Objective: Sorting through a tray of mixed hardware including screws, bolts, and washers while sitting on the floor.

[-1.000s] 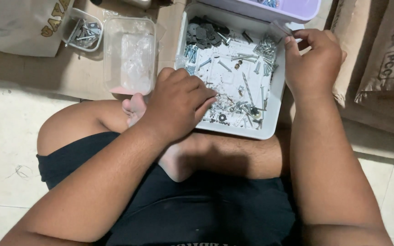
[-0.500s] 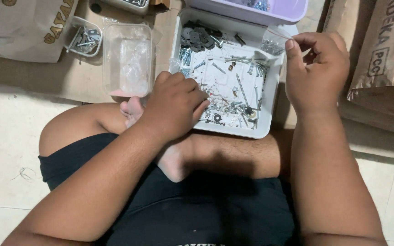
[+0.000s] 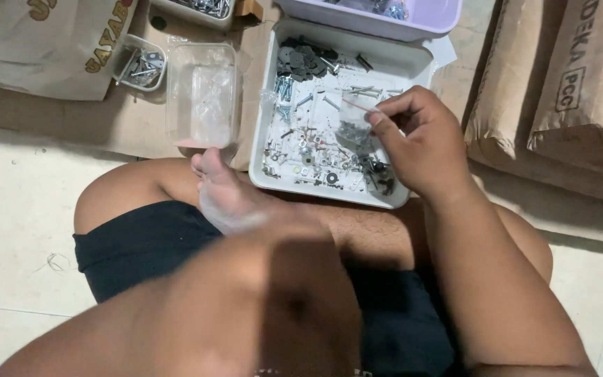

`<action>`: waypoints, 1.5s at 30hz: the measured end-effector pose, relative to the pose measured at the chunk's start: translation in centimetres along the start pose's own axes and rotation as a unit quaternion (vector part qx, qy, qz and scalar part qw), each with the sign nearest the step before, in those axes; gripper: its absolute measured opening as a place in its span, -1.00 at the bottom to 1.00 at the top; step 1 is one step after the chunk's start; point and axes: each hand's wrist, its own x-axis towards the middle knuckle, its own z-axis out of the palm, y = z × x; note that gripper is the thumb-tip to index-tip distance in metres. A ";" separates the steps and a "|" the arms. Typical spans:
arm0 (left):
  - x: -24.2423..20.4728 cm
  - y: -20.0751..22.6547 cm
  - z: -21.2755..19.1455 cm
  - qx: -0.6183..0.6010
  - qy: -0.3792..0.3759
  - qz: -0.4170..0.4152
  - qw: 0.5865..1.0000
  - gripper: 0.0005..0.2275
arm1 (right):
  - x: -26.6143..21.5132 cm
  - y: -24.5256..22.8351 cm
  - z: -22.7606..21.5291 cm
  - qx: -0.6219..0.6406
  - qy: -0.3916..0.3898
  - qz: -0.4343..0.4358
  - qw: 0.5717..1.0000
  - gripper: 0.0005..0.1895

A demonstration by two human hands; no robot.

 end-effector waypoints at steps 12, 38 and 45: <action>1.1 -0.6 0.0 -0.005 -0.106 -0.023 0.994 -0.97 | -0.3 1.5 0.8 0.002 -0.006 -0.055 0.998 -0.79; 4.1 -17.3 -1.1 0.073 0.172 -0.367 0.911 -0.83 | 0.8 2.0 3.2 0.068 -0.024 -0.134 0.988 -0.89; 3.5 -17.3 -1.4 0.086 0.176 -0.384 0.902 -0.84 | -0.1 0.7 2.7 0.102 -0.082 -0.079 0.988 -0.80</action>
